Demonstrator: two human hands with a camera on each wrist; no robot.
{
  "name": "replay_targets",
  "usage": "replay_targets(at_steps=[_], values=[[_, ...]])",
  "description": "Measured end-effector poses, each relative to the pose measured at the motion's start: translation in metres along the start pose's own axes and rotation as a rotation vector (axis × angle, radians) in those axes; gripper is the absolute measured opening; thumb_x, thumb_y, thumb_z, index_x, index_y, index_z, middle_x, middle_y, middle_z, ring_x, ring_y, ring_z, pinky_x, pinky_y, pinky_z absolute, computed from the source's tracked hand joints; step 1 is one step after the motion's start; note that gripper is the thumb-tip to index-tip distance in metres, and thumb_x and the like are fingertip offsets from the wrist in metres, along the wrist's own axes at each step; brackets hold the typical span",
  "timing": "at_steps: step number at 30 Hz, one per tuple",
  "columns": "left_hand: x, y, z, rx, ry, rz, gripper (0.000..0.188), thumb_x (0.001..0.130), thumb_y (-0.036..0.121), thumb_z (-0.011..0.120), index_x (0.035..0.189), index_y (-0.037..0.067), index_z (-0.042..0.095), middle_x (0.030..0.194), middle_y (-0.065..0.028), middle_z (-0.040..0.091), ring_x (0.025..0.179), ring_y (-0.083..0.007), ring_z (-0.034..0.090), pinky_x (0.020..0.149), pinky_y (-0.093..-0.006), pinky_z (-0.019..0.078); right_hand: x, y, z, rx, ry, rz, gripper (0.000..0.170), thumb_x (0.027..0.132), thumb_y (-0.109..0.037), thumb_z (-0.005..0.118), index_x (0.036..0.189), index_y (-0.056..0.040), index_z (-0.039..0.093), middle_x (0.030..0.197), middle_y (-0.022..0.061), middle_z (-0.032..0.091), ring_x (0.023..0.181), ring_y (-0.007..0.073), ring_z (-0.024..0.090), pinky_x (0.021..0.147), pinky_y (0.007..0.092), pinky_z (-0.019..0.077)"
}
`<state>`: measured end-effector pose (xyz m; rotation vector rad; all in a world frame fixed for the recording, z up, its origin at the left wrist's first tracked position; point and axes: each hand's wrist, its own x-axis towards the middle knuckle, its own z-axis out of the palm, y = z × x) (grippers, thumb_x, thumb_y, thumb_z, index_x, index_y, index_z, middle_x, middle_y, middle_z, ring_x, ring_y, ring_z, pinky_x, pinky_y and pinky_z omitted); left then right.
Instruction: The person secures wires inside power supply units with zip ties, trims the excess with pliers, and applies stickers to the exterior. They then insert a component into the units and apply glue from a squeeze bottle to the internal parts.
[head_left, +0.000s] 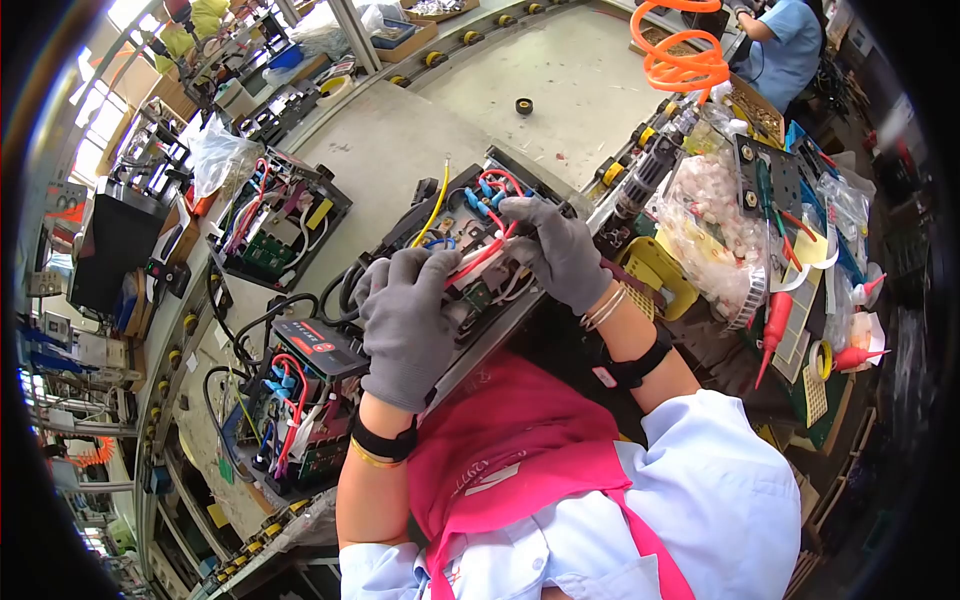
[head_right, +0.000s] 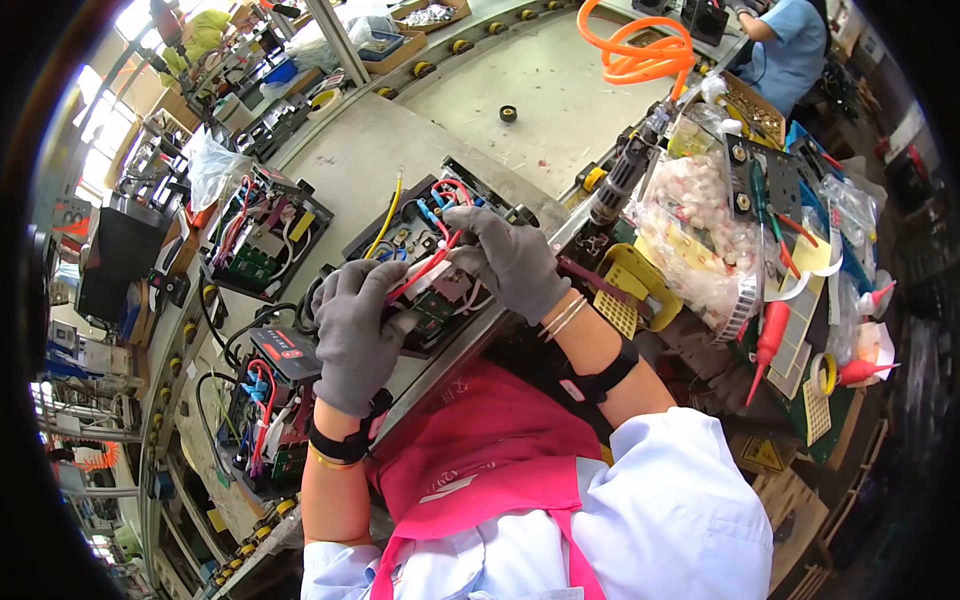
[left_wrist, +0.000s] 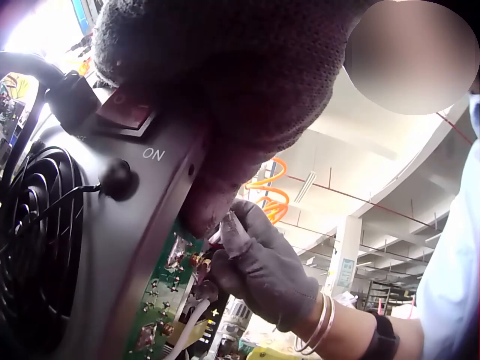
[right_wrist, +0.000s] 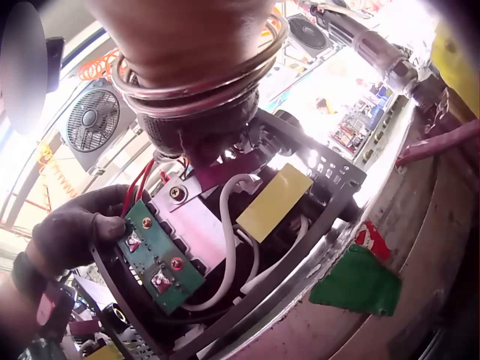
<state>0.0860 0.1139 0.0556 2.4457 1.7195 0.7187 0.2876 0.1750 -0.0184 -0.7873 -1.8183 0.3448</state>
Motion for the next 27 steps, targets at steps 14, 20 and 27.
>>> replay_targets(at_steps=[14, 20, 27], values=[[-0.005, 0.001, 0.002, 0.247, 0.032, 0.151, 0.043, 0.078, 0.012, 0.06, 0.12, 0.012, 0.062, 0.098, -0.0081, 0.058, 0.094, -0.0284, 0.056, 0.09, -0.0416, 0.0417, -0.003, 0.005, 0.012, -0.013, 0.062, 0.011, 0.032, 0.091, -0.014, 0.062, 0.12, -0.0023, 0.052, 0.104, 0.0167, 0.066, 0.087, 0.0288, 0.069, 0.073, 0.0342, 0.0542], [-0.009, 0.0, 0.006, 0.261, 0.009, 0.158, 0.041, 0.079, 0.01, 0.055, 0.12, 0.01, 0.06, 0.109, -0.0109, 0.057, 0.099, -0.0301, 0.054, 0.094, -0.0418, 0.0408, 0.004, -0.004, 0.002, -0.067, -0.086, 0.012, 0.044, 0.091, -0.027, 0.064, 0.123, -0.002, 0.048, 0.11, 0.015, 0.063, 0.094, 0.0239, 0.066, 0.082, 0.0333, 0.0518], [-0.012, 0.0, 0.009, 0.263, 0.046, 0.123, 0.04, 0.08, 0.012, 0.055, 0.12, 0.01, 0.061, 0.109, -0.0109, 0.057, 0.101, -0.0303, 0.054, 0.095, -0.0417, 0.0406, -0.004, 0.001, 0.006, 0.102, -0.058, 0.204, 0.049, 0.084, -0.025, 0.072, 0.122, -0.0025, 0.05, 0.116, 0.0132, 0.06, 0.104, 0.0228, 0.061, 0.088, 0.0328, 0.0491]])
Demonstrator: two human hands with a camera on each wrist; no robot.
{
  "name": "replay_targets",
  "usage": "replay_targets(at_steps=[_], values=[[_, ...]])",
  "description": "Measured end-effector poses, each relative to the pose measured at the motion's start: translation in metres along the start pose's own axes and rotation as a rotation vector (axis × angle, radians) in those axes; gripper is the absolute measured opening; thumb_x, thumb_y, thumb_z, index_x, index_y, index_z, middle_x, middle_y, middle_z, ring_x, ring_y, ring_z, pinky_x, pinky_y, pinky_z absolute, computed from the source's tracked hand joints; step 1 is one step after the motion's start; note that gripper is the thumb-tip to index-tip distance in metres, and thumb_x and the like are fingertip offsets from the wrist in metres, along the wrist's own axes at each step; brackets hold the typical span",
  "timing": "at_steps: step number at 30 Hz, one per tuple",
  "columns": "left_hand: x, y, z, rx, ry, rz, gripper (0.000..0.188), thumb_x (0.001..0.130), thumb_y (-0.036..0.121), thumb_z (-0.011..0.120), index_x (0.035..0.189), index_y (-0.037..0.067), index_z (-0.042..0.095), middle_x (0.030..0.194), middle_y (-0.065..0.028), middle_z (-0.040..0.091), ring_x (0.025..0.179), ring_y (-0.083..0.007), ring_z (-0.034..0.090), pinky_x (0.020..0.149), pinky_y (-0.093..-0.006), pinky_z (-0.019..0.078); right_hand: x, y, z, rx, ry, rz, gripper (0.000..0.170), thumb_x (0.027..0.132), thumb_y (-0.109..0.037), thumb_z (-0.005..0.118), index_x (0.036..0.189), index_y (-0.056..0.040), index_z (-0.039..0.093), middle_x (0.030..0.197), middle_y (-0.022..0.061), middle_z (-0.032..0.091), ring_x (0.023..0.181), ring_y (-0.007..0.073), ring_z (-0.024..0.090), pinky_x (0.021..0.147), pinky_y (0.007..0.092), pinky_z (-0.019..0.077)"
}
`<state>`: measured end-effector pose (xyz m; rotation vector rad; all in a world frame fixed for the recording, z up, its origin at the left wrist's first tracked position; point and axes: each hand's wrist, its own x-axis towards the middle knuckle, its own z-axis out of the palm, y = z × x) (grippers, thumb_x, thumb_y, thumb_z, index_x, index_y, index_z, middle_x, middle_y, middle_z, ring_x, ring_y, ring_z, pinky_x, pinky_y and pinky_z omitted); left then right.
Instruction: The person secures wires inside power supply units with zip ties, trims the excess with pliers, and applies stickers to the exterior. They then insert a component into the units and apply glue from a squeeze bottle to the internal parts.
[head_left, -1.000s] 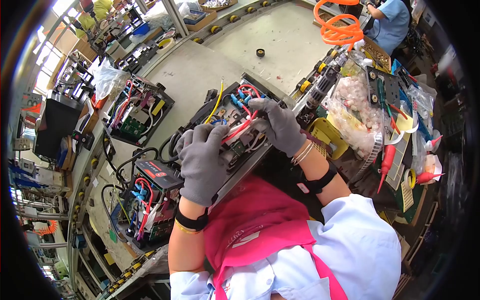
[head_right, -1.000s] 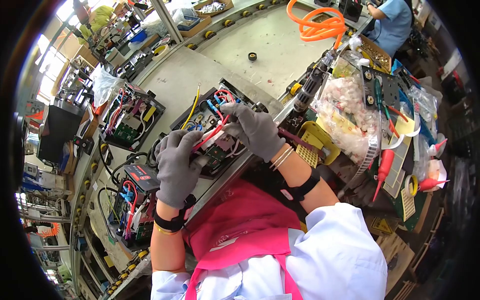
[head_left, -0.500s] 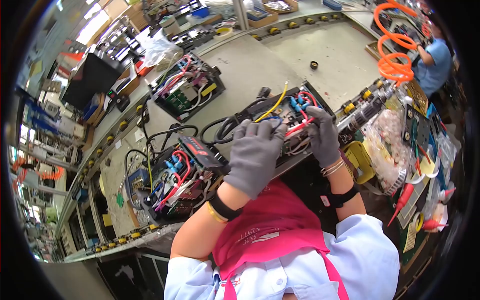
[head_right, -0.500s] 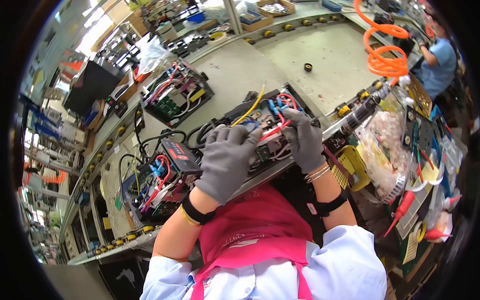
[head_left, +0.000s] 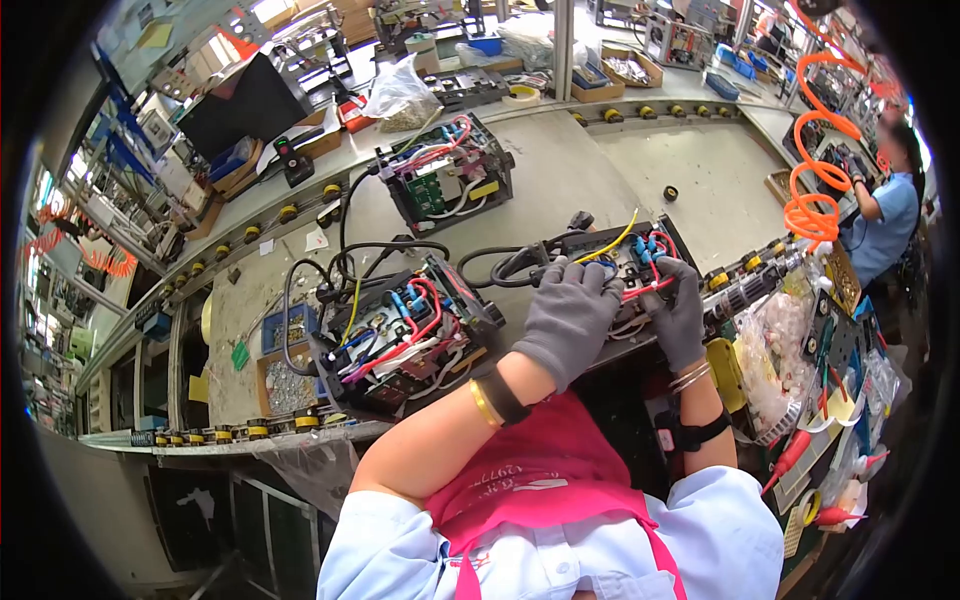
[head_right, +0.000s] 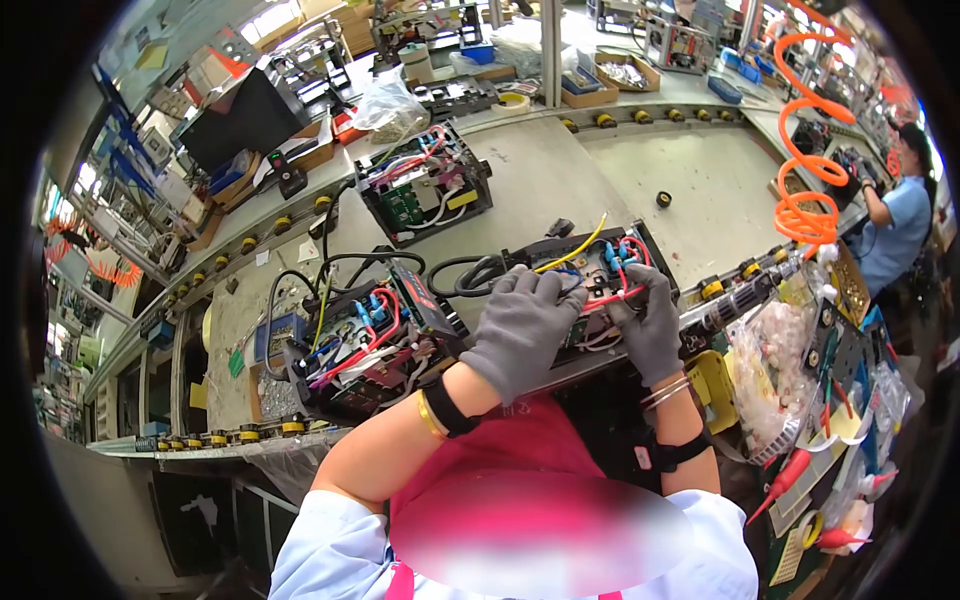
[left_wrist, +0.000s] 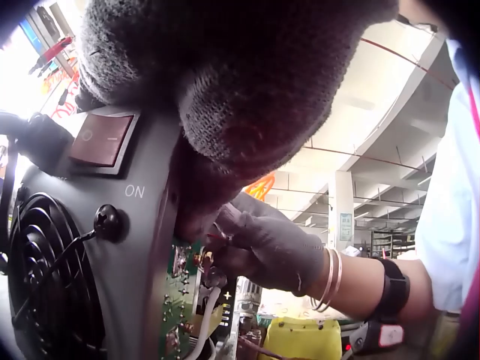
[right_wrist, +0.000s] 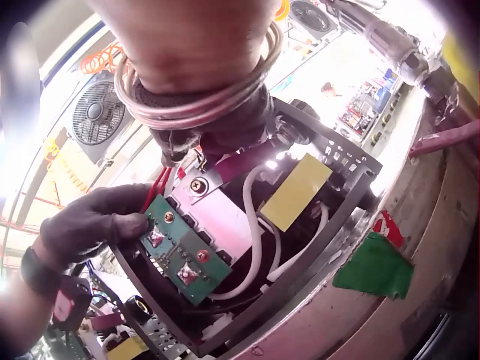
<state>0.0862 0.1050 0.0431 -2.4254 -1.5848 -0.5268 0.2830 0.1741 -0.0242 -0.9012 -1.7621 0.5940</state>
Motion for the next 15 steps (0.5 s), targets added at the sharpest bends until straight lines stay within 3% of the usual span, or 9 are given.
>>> replay_targets(at_steps=[3, 6, 8, 10, 12, 14, 15], values=[[0.003, -0.003, 0.001, -0.048, -0.019, -0.028, 0.041, 0.08, 0.013, 0.056, 0.12, 0.01, 0.06, 0.105, -0.0109, 0.056, 0.102, -0.0302, 0.054, 0.094, -0.0423, 0.0406, 0.007, -0.006, 0.0, -0.122, -0.017, -0.032, 0.05, 0.085, -0.031, 0.071, 0.121, -0.0029, 0.051, 0.107, 0.0136, 0.064, 0.096, 0.0235, 0.065, 0.083, 0.0342, 0.0508], [0.003, -0.004, -0.003, -0.017, -0.085, -0.014, 0.044, 0.079, 0.015, 0.058, 0.123, 0.01, 0.059, 0.11, -0.0134, 0.056, 0.104, -0.0308, 0.053, 0.095, -0.0423, 0.0403, 0.012, -0.01, -0.003, -0.142, -0.068, -0.024, 0.052, 0.085, -0.036, 0.07, 0.122, -0.0035, 0.051, 0.104, 0.0148, 0.065, 0.091, 0.0261, 0.066, 0.08, 0.0362, 0.0515], [-0.01, -0.001, -0.02, -0.094, -0.021, 0.028, 0.049, 0.079, 0.018, 0.063, 0.127, 0.011, 0.055, 0.121, -0.0166, 0.053, 0.113, -0.0333, 0.051, 0.1, -0.0452, 0.0386, 0.015, -0.014, -0.007, -0.164, -0.118, -0.016, 0.053, 0.085, -0.036, 0.07, 0.122, -0.0037, 0.051, 0.105, 0.0164, 0.065, 0.093, 0.0286, 0.066, 0.08, 0.0368, 0.0514], [-0.028, -0.004, -0.06, -0.239, 0.009, 0.106, 0.051, 0.079, 0.019, 0.066, 0.128, 0.012, 0.054, 0.127, -0.0176, 0.051, 0.118, -0.035, 0.049, 0.102, -0.0466, 0.038, 0.021, -0.034, -0.022, -0.349, -0.292, 0.051, 0.058, 0.084, -0.034, 0.07, 0.129, -0.0047, 0.047, 0.108, 0.0202, 0.064, 0.095, 0.0366, 0.065, 0.079, 0.0397, 0.0515], [-0.047, -0.019, -0.123, -0.267, -0.132, 0.138, 0.05, 0.078, 0.022, 0.069, 0.125, 0.011, 0.056, 0.126, -0.017, 0.053, 0.117, -0.0352, 0.052, 0.103, -0.0481, 0.0398, 0.027, -0.059, -0.037, -0.466, -0.404, -0.189, 0.055, 0.083, -0.024, 0.069, 0.131, -0.0051, 0.049, 0.1, 0.0162, 0.068, 0.084, 0.0296, 0.068, 0.073, 0.0365, 0.0527], [-0.067, -0.057, -0.169, -0.302, -0.138, 0.094, 0.048, 0.078, 0.025, 0.07, 0.122, 0.008, 0.058, 0.119, -0.0163, 0.059, 0.109, -0.0336, 0.058, 0.096, -0.0441, 0.0464, 0.046, -0.105, -0.061, -0.312, -0.533, 0.127, 0.051, 0.081, -0.017, 0.067, 0.129, -0.0051, 0.054, 0.091, 0.0116, 0.07, 0.07, 0.0169, 0.067, 0.065, 0.0294, 0.0522], [-0.076, -0.078, -0.184, -0.344, -0.14, -0.033, 0.049, 0.078, 0.026, 0.071, 0.121, 0.007, 0.058, 0.115, -0.0165, 0.061, 0.104, -0.0332, 0.06, 0.092, -0.0424, 0.0485, 0.054, -0.113, -0.07, -0.126, -0.44, 0.243, 0.045, 0.081, -0.016, 0.068, 0.123, -0.004, 0.059, 0.085, 0.0091, 0.07, 0.064, 0.0073, 0.061, 0.06, 0.0227, 0.0496]])
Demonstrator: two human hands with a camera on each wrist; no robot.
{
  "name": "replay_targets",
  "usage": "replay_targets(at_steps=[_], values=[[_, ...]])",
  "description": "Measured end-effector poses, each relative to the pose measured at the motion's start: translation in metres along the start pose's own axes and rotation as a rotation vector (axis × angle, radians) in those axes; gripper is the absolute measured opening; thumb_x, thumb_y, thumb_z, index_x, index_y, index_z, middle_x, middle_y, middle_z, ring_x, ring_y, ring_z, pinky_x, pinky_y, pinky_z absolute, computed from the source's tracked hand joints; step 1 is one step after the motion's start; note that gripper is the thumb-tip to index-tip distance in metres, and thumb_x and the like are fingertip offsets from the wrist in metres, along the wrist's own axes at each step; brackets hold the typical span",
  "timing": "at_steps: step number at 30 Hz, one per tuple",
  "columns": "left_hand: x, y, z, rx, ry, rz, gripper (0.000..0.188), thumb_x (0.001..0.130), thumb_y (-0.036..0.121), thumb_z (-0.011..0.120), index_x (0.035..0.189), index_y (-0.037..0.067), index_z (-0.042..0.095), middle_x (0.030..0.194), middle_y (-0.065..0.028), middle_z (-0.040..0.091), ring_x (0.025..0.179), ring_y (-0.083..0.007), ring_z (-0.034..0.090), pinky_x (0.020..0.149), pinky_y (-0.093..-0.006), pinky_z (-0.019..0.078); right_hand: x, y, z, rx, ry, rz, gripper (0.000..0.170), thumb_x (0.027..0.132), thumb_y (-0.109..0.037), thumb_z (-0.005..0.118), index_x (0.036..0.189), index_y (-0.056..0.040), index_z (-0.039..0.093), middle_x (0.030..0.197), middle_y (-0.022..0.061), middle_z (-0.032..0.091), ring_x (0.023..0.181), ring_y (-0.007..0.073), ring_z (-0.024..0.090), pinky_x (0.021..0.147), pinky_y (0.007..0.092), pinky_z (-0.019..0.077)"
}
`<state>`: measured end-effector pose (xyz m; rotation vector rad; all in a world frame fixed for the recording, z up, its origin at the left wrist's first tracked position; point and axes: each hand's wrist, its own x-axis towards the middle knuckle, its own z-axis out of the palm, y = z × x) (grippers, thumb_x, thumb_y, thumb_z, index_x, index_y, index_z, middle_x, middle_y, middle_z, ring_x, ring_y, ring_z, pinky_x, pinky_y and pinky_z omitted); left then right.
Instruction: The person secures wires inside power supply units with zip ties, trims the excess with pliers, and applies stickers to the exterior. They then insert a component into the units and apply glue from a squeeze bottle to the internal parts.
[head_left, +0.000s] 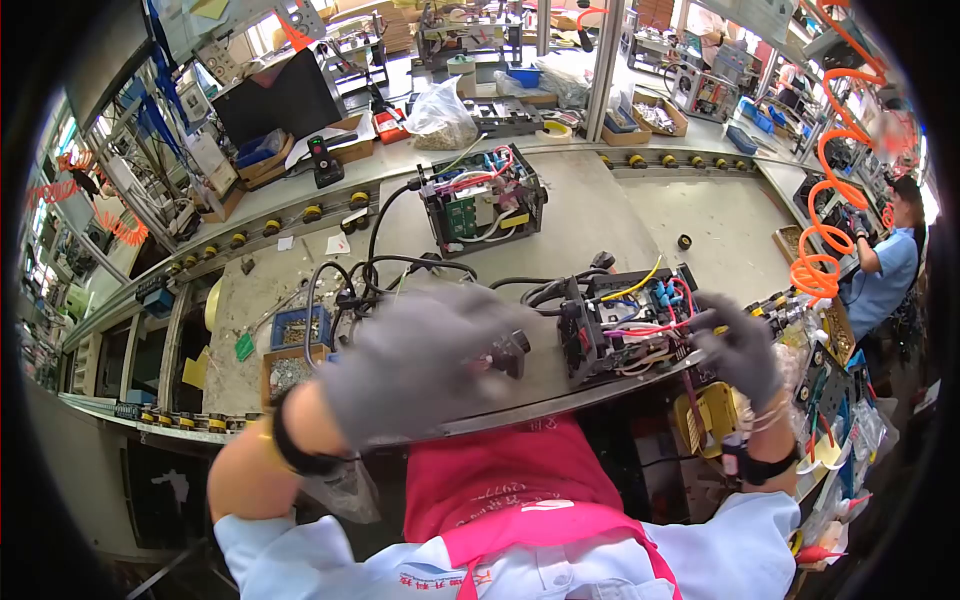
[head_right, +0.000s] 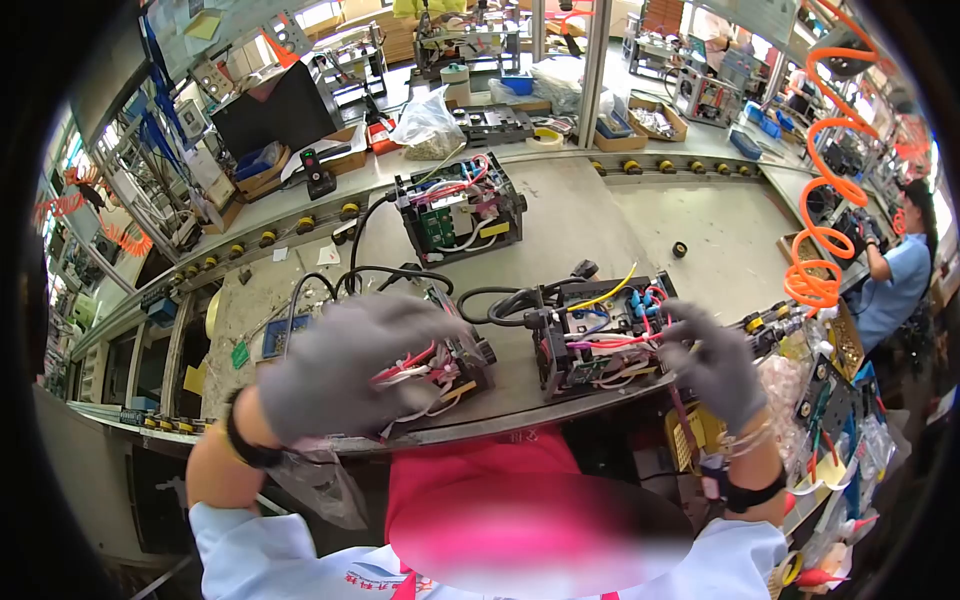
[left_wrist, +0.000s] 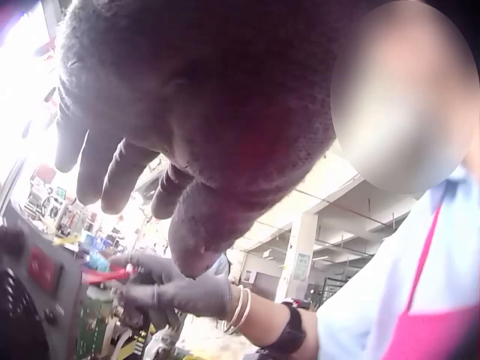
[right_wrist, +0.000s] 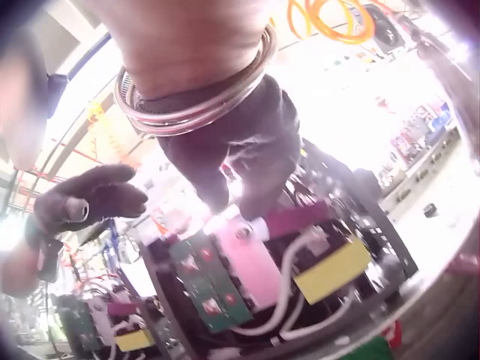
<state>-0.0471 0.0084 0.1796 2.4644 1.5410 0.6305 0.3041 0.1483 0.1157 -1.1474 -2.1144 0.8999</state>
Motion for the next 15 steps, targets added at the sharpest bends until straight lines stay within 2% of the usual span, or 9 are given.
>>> replay_targets(at_steps=[1, 3, 5, 6, 7, 9, 12, 14, 15], values=[[-0.013, -0.015, -0.016, -0.05, 0.017, -0.122, 0.049, 0.078, 0.027, 0.071, 0.121, 0.006, 0.059, 0.112, -0.0167, 0.063, 0.1, -0.0328, 0.063, 0.088, -0.0406, 0.0506, 0.005, 0.0, -0.013, 0.01, 0.062, -0.018, 0.044, 0.082, -0.017, 0.067, 0.123, -0.0047, 0.059, 0.083, 0.0093, 0.069, 0.062, 0.007, 0.061, 0.058, 0.0198, 0.0485], [-0.046, -0.066, -0.016, 0.059, 0.152, -0.302, 0.049, 0.08, 0.03, 0.072, 0.122, 0.006, 0.059, 0.11, -0.017, 0.064, 0.097, -0.0324, 0.064, 0.083, -0.0379, 0.052, 0.029, 0.014, -0.036, -0.243, 0.171, 0.012, 0.049, 0.083, -0.023, 0.069, 0.127, -0.005, 0.056, 0.089, 0.0128, 0.069, 0.07, 0.0128, 0.065, 0.065, 0.0257, 0.0518], [-0.087, -0.109, 0.004, 0.285, 0.101, -0.481, 0.055, 0.085, 0.043, 0.067, 0.128, 0.011, 0.053, 0.11, -0.0181, 0.064, 0.098, -0.0341, 0.064, 0.082, -0.041, 0.0515, 0.047, 0.049, -0.034, -0.473, 0.2, 0.079, 0.056, 0.083, -0.03, 0.07, 0.13, -0.0051, 0.053, 0.095, 0.0159, 0.068, 0.079, 0.0176, 0.066, 0.071, 0.0307, 0.0525], [-0.099, -0.114, 0.014, 0.211, 0.097, -0.55, 0.058, 0.085, 0.045, 0.066, 0.13, 0.011, 0.052, 0.11, -0.0191, 0.064, 0.097, -0.0349, 0.064, 0.081, -0.0413, 0.0516, 0.056, 0.067, -0.028, -0.587, 0.219, 0.109, 0.059, 0.083, -0.033, 0.071, 0.131, -0.0051, 0.051, 0.098, 0.0175, 0.067, 0.083, 0.0199, 0.066, 0.075, 0.0332, 0.0528], [-0.113, -0.117, 0.025, 0.133, 0.092, -0.62, 0.061, 0.085, 0.048, 0.065, 0.131, 0.011, 0.05, 0.111, -0.0201, 0.064, 0.096, -0.0357, 0.065, 0.081, -0.0415, 0.0517, 0.058, 0.08, -0.022, -0.477, 0.107, 0.195, 0.068, 0.085, -0.045, 0.068, 0.136, -0.0065, 0.046, 0.109, 0.0211, 0.065, 0.095, 0.0246, 0.065, 0.082, 0.0381, 0.0512], [-0.13, -0.122, 0.047, -0.04, 0.025, -0.82, 0.07, 0.083, 0.059, 0.062, 0.132, 0.012, 0.048, 0.092, -0.0184, 0.067, 0.088, -0.0373, 0.066, 0.077, -0.0424, 0.0519, 0.063, 0.108, -0.007, -0.143, -0.021, 0.31, 0.064, 0.091, -0.049, 0.058, 0.133, -0.0031, 0.049, 0.113, 0.0193, 0.064, 0.1, 0.0225, 0.063, 0.088, 0.0347, 0.0486], [-0.12, -0.109, 0.039, 0.02, -0.081, -0.912, 0.074, 0.083, 0.061, 0.06, 0.133, 0.01, 0.045, 0.087, -0.017, 0.068, 0.087, -0.0372, 0.066, 0.076, -0.0409, 0.0518, 0.068, 0.126, 0.011, 0.312, -0.124, 0.293, 0.063, 0.094, -0.051, 0.051, 0.129, 0.002, 0.053, 0.116, 0.0174, 0.064, 0.108, 0.0214, 0.058, 0.095, 0.0327, 0.0437], [-0.111, -0.105, 0.029, 0.042, -0.189, -0.959, 0.076, 0.082, 0.062, 0.061, 0.133, 0.008, 0.045, 0.089, -0.018, 0.067, 0.086, -0.0365, 0.066, 0.075, -0.0396, 0.0515, 0.069, 0.111, 0.002, 0.146, -0.218, 0.365, 0.061, 0.096, -0.048, 0.049, 0.126, 0.0048, 0.055, 0.119, 0.0146, 0.062, 0.112, 0.0202, 0.055, 0.1, 0.031, 0.0392], [-0.112, -0.114, 0.029, -0.044, -0.226, -0.977, 0.075, 0.08, 0.054, 0.068, 0.129, 0.002, 0.046, 0.091, -0.0167, 0.067, 0.086, -0.0286, 0.067, 0.074, -0.0348, 0.0508, 0.071, 0.12, -0.001, 0.047, -0.255, 0.362, 0.061, 0.096, -0.049, 0.048, 0.126, 0.0044, 0.055, 0.12, 0.0145, 0.062, 0.112, 0.0204, 0.055, 0.1, 0.0309, 0.0393]])
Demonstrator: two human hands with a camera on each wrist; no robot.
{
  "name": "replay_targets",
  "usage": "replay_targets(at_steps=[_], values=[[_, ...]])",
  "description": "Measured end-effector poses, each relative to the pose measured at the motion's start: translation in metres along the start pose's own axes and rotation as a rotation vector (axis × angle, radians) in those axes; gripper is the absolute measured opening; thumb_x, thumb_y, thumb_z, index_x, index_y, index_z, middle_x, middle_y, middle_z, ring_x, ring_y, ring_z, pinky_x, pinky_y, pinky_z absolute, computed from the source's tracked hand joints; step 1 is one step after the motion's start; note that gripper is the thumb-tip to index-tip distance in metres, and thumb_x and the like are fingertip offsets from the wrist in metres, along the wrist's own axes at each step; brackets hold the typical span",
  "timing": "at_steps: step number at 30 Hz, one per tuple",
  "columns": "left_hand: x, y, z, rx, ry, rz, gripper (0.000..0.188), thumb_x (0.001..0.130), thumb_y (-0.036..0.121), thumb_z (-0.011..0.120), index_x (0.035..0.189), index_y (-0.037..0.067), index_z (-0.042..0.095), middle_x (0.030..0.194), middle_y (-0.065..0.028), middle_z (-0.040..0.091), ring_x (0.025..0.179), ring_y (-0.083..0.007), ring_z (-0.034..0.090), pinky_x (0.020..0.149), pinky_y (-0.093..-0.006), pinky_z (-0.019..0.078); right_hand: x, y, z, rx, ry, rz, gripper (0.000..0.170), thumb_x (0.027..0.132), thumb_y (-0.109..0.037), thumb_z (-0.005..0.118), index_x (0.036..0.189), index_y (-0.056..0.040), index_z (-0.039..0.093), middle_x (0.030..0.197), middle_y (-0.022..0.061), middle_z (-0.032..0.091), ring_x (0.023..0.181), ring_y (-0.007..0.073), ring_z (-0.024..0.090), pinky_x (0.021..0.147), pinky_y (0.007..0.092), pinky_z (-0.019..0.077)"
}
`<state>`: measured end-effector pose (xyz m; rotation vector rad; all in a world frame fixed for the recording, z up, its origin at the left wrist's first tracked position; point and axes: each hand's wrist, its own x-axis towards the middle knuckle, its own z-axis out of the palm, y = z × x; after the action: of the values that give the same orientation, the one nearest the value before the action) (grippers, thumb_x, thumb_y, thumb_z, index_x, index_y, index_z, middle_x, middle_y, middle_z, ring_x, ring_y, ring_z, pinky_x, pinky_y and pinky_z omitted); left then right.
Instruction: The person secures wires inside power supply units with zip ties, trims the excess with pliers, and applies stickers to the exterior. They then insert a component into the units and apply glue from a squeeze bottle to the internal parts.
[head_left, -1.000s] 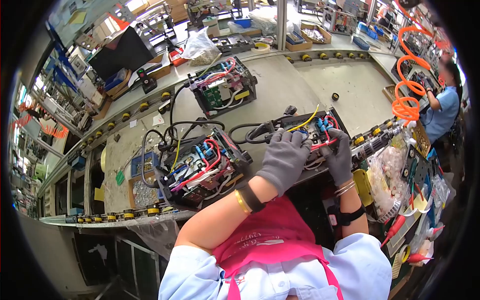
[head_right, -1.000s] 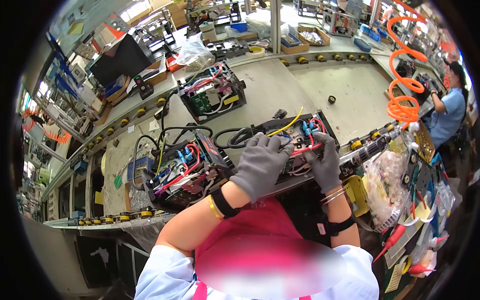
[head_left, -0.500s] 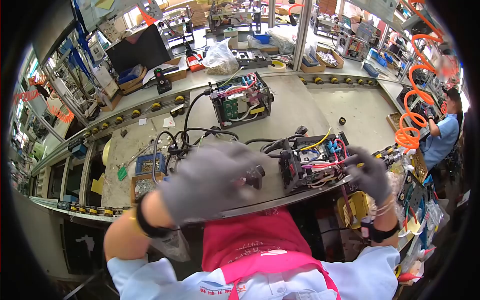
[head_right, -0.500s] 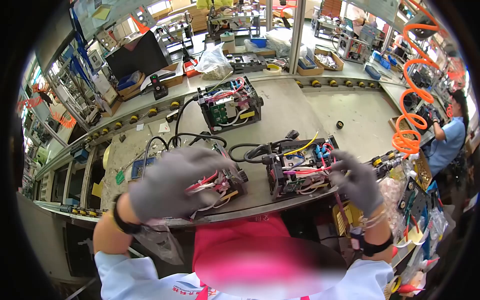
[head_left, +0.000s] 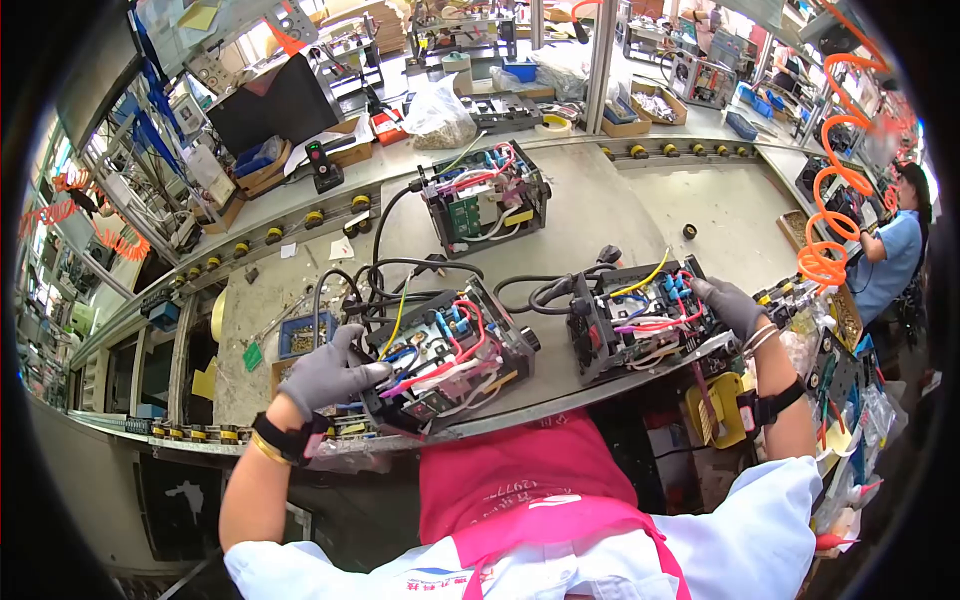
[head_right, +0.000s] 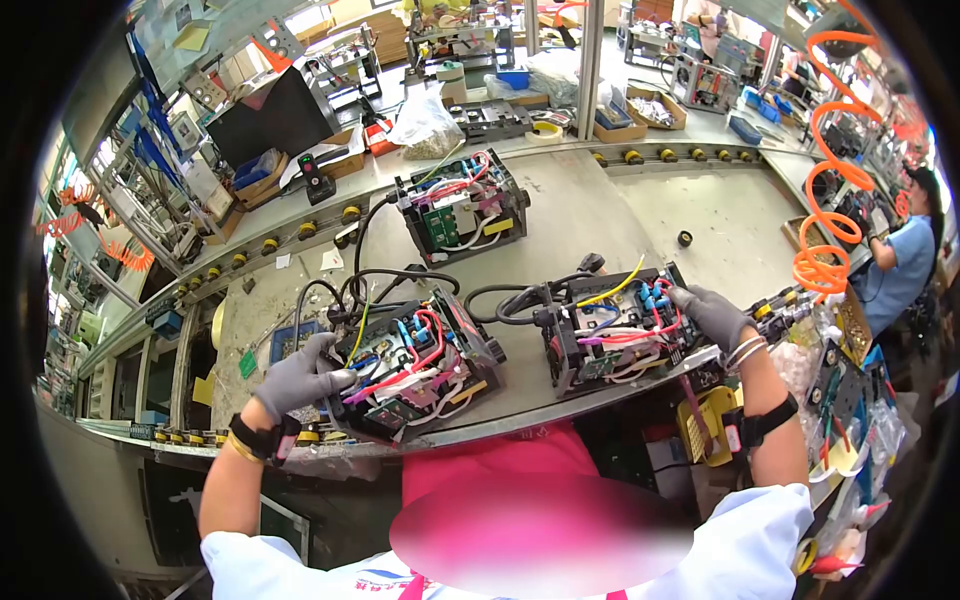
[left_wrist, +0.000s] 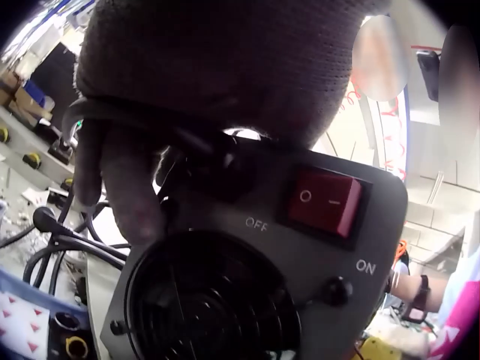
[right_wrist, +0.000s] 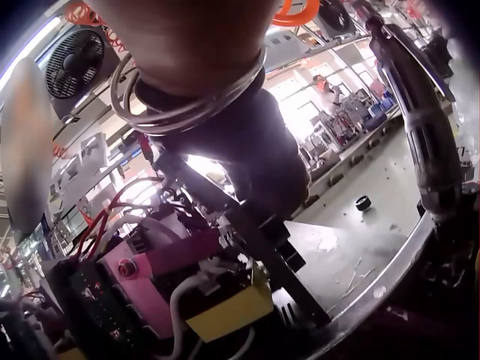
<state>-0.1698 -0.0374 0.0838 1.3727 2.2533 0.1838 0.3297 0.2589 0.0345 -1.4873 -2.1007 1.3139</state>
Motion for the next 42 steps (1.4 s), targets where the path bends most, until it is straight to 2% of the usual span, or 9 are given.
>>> replay_targets(at_steps=[5, 14, 21, 26, 28, 30, 32, 37, 42], values=[[0.011, -0.023, 0.019, -0.57, -0.104, 0.045, 0.063, 0.074, 0.025, 0.081, 0.121, -0.003, 0.049, 0.094, -0.0063, 0.06, 0.084, -0.0129, 0.057, 0.073, -0.0254, 0.0486, -0.008, -0.015, 0.023, 0.667, -0.047, 0.284, 0.039, 0.095, -0.047, 0.05, 0.106, -0.0138, 0.068, 0.083, 0.0019, 0.071, 0.061, 0.0104, 0.066, 0.05, 0.0288, 0.0534], [-0.091, 0.007, 0.072, 0.043, 0.656, 0.672, 0.05, 0.065, 0.027, 0.079, 0.108, 0.01, 0.06, 0.064, -0.0013, 0.061, 0.056, -0.0215, 0.059, 0.061, -0.035, 0.0435, -0.052, 0.002, 0.061, 0.881, 0.27, -0.006, 0.032, 0.097, -0.027, 0.049, 0.116, -0.004, 0.06, 0.105, 0.0055, 0.066, 0.092, 0.0123, 0.064, 0.082, 0.0262, 0.0518], [-0.096, -0.04, 0.136, 0.158, 0.542, 0.814, 0.052, 0.065, 0.03, 0.078, 0.11, 0.011, 0.06, 0.06, 0.0055, 0.054, 0.053, -0.0137, 0.056, 0.065, -0.0314, 0.0415, -0.099, 0.038, 0.103, 0.853, 0.466, -0.308, 0.036, 0.096, -0.037, 0.046, 0.112, -0.0078, 0.06, 0.1, 0.0044, 0.063, 0.093, 0.0154, 0.062, 0.08, 0.0334, 0.0521], [-0.09, -0.05, 0.14, 0.242, 0.672, 0.901, 0.063, 0.063, 0.031, 0.076, 0.118, 0.008, 0.056, 0.058, 0.0056, 0.049, 0.051, -0.0141, 0.053, 0.064, -0.0319, 0.0412, -0.116, 0.125, 0.187, 0.964, 0.657, -0.385, 0.05, 0.095, -0.032, 0.047, 0.137, -0.0048, 0.042, 0.131, 0.0105, 0.052, 0.115, 0.0238, 0.056, 0.101, 0.0414, 0.0468], [-0.091, -0.057, 0.137, 0.193, 0.684, 0.894, 0.069, 0.062, 0.033, 0.077, 0.121, 0.007, 0.054, 0.059, 0.0051, 0.049, 0.051, -0.0142, 0.053, 0.064, -0.0323, 0.0411, -0.063, 0.283, 0.224, 0.972, 0.531, -0.618, 0.067, 0.092, -0.019, 0.052, 0.149, -0.0032, 0.02, 0.146, 0.0115, 0.039, 0.131, 0.0255, 0.042, 0.109, 0.0383, 0.034], [-0.095, -0.065, 0.138, 0.201, 0.681, 0.889, 0.074, 0.064, 0.04, 0.078, 0.125, 0.008, 0.052, 0.061, 0.0043, 0.05, 0.054, -0.0146, 0.055, 0.066, -0.0333, 0.0412, -0.118, 0.076, 0.197, 1.065, 0.547, -0.472, 0.063, 0.092, -0.015, 0.053, 0.147, -0.0065, 0.022, 0.136, 0.0118, 0.048, 0.122, 0.025, 0.051, 0.101, 0.0435, 0.0448], [-0.093, -0.076, 0.135, 0.187, 0.679, 0.898, 0.073, 0.065, 0.042, 0.077, 0.125, 0.009, 0.053, 0.062, 0.0042, 0.05, 0.055, -0.0149, 0.055, 0.067, -0.0337, 0.0414, -0.104, 0.074, 0.178, 0.298, 0.47, -0.363, 0.066, 0.091, -0.014, 0.052, 0.146, -0.0017, 0.016, 0.131, 0.013, 0.049, 0.118, 0.0264, 0.053, 0.099, 0.04, 0.0441], [-0.095, -0.075, 0.135, 0.18, 0.659, 0.872, 0.059, 0.067, 0.026, 0.072, 0.121, 0.011, 0.055, 0.062, 0.0032, 0.052, 0.056, -0.0167, 0.058, 0.068, -0.0347, 0.0419, -0.042, 0.021, 0.154, -0.18, 0.318, -0.489, 0.082, 0.075, -0.031, 0.074, 0.137, 0.0051, 0.033, 0.128, 0.0292, 0.048, 0.116, 0.0431, 0.051, 0.099, 0.0446, 0.0424], [-0.093, -0.053, 0.149, 0.206, 0.648, 0.827, 0.05, 0.067, 0.013, 0.065, 0.117, 0.013, 0.059, 0.06, 0.0032, 0.054, 0.053, -0.0185, 0.057, 0.063, -0.0348, 0.0418, 0.018, -0.032, 0.163, -0.304, 0.077, -0.285, 0.102, 0.075, -0.04, 0.074, 0.147, 0.0012, 0.016, 0.127, 0.0304, 0.05, 0.116, 0.0429, 0.052, 0.099, 0.0417, 0.0429]])
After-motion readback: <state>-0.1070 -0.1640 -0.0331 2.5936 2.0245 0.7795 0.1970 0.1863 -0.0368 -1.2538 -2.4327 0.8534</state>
